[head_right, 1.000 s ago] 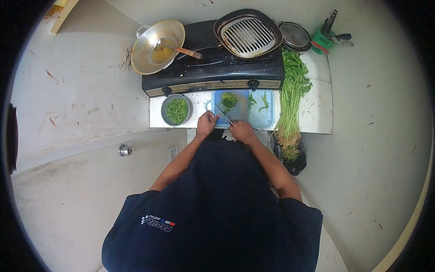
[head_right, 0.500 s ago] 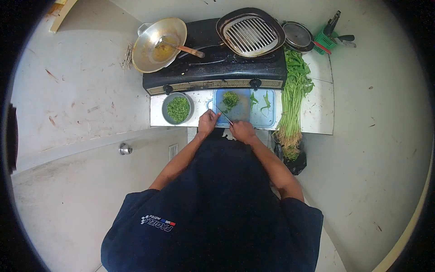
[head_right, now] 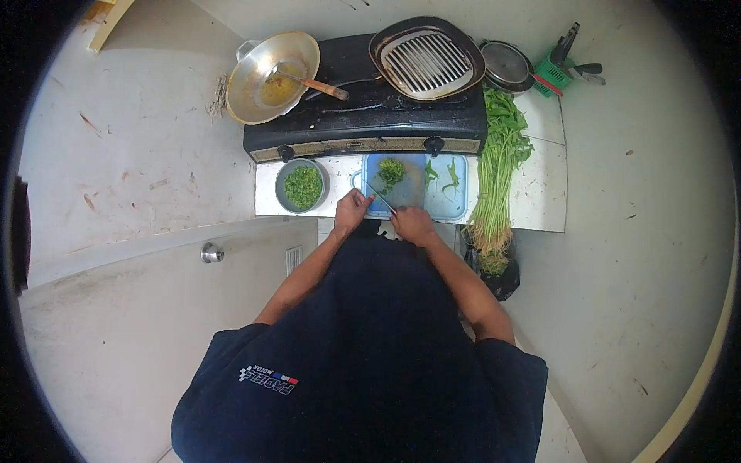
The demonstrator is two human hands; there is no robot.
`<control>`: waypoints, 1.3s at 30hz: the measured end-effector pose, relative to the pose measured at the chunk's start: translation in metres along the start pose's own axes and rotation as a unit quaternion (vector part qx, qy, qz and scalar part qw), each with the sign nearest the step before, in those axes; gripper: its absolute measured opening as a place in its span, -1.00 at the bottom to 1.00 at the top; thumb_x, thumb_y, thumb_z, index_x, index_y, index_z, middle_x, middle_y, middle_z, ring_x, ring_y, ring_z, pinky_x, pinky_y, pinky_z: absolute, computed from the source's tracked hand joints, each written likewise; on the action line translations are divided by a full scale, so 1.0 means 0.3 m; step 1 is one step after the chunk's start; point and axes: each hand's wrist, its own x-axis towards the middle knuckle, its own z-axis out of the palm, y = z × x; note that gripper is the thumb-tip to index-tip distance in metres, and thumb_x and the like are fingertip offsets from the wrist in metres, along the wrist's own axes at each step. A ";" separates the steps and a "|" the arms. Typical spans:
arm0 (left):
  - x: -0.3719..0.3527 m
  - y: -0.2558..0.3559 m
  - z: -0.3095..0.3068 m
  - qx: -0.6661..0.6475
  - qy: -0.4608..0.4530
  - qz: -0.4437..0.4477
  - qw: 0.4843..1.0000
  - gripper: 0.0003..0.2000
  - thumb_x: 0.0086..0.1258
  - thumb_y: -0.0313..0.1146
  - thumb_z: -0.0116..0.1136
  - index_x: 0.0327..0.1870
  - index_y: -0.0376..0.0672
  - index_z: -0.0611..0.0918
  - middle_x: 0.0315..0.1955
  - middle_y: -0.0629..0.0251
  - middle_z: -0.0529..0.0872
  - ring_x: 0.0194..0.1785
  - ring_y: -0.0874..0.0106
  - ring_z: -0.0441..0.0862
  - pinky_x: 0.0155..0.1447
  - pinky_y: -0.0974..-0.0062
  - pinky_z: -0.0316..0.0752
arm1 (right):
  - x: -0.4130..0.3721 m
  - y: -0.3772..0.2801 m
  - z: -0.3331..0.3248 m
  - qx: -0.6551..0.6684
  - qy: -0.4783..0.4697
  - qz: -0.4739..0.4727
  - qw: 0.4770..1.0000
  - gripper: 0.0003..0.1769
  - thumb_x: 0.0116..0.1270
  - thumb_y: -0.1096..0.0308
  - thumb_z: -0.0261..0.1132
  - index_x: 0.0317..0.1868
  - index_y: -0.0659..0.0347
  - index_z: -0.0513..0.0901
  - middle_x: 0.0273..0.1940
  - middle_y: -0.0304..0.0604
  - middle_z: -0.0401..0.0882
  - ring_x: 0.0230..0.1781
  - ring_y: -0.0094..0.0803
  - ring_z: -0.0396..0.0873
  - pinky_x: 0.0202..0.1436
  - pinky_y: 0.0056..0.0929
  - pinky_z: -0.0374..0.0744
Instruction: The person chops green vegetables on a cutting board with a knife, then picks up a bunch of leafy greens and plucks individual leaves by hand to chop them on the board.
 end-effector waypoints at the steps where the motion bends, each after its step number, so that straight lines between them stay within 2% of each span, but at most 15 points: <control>1: -0.003 0.004 -0.004 0.000 0.001 0.004 1.000 -0.64 0.36 -0.09 0.47 -0.38 -0.22 0.64 -0.58 0.16 0.69 -0.47 0.23 0.70 -0.28 0.25 0.58 | -0.004 0.005 0.006 0.000 0.002 -0.001 1.000 -0.56 0.51 0.08 0.19 -0.29 0.32 0.74 -0.41 0.21 0.73 -0.37 0.17 0.75 -0.20 0.10 0.70; 5: -0.003 0.011 -0.005 0.005 -0.002 0.000 1.000 -0.63 0.35 -0.09 0.48 -0.40 -0.22 0.62 -0.57 0.17 0.70 -0.45 0.23 0.71 -0.27 0.26 0.59 | -0.008 0.003 0.003 0.003 0.030 0.006 1.000 -0.55 0.51 0.07 0.19 -0.32 0.31 0.74 -0.42 0.21 0.73 -0.38 0.18 0.74 -0.21 0.11 0.69; 11: 0.002 0.032 -0.012 0.038 -0.009 -0.009 0.999 -0.60 0.34 -0.05 0.48 -0.41 -0.21 0.62 -0.54 0.16 0.73 -0.39 0.15 0.75 -0.21 0.21 0.62 | 0.006 0.030 0.031 0.007 0.028 0.011 1.000 -0.57 0.52 0.07 0.19 -0.24 0.32 0.74 -0.42 0.22 0.72 -0.38 0.19 0.73 -0.21 0.11 0.70; 14: 0.020 0.026 -0.010 0.052 -0.021 -0.031 0.998 -0.58 0.32 0.00 0.48 -0.42 -0.19 0.62 -0.51 0.16 0.76 -0.35 0.12 0.77 -0.17 0.18 0.64 | -0.007 -0.019 -0.041 -0.002 -0.025 0.024 0.999 -0.58 0.52 0.09 0.17 -0.20 0.31 0.76 -0.30 0.21 0.77 -0.24 0.15 0.77 -0.08 0.09 0.71; 20: 0.021 0.036 -0.014 0.062 -0.027 -0.053 0.996 -0.57 0.31 0.02 0.48 -0.42 -0.18 0.63 -0.51 0.14 0.76 -0.34 0.10 0.77 -0.17 0.18 0.64 | 0.006 -0.027 -0.039 -0.020 -0.054 0.022 0.998 -0.56 0.53 0.08 0.17 -0.22 0.30 0.77 -0.28 0.20 0.76 -0.21 0.14 0.77 -0.09 0.08 0.72; 23: 0.020 0.027 -0.008 0.063 -0.021 -0.045 0.997 -0.57 0.31 0.03 0.49 -0.43 -0.18 0.63 -0.52 0.14 0.76 -0.35 0.10 0.77 -0.17 0.17 0.64 | 0.016 -0.030 -0.019 -0.020 -0.021 0.012 1.000 -0.57 0.53 0.08 0.18 -0.24 0.29 0.77 -0.28 0.19 0.77 -0.23 0.13 0.77 -0.09 0.07 0.71; 26: 0.009 0.020 -0.002 0.038 -0.001 -0.024 0.999 -0.56 0.31 0.03 0.49 -0.44 -0.19 0.63 -0.53 0.13 0.75 -0.36 0.10 0.77 -0.17 0.16 0.63 | 0.017 -0.023 -0.026 -0.013 -0.026 0.011 1.000 -0.58 0.52 0.08 0.19 -0.22 0.29 0.77 -0.29 0.19 0.76 -0.25 0.12 0.77 -0.09 0.07 0.71; 32: 0.019 0.008 -0.001 0.054 -0.012 -0.044 0.997 -0.51 0.30 0.11 0.48 -0.44 -0.21 0.63 -0.54 0.09 0.74 -0.37 0.07 0.76 -0.19 0.13 0.63 | -0.008 0.011 -0.035 0.003 -0.008 0.017 1.000 -0.59 0.50 0.07 0.21 -0.20 0.29 0.76 -0.31 0.18 0.76 -0.27 0.16 0.76 -0.13 0.09 0.70; 35: 0.024 0.023 -0.004 0.077 -0.009 -0.040 0.996 -0.47 0.30 0.15 0.47 -0.47 -0.20 0.61 -0.55 0.09 0.73 -0.38 0.05 0.75 -0.20 0.12 0.62 | -0.005 0.019 -0.018 0.012 0.028 0.009 0.999 -0.58 0.50 0.09 0.22 -0.29 0.32 0.75 -0.40 0.23 0.72 -0.37 0.20 0.73 -0.18 0.10 0.70; 39: 0.033 0.027 0.006 0.094 -0.002 -0.038 0.995 -0.45 0.29 0.17 0.47 -0.50 -0.20 0.60 -0.57 0.08 0.72 -0.41 0.04 0.72 -0.20 0.14 0.62 | -0.006 0.014 -0.026 0.014 0.001 -0.005 1.000 -0.56 0.51 0.08 0.21 -0.28 0.32 0.75 -0.40 0.23 0.72 -0.36 0.20 0.73 -0.19 0.10 0.69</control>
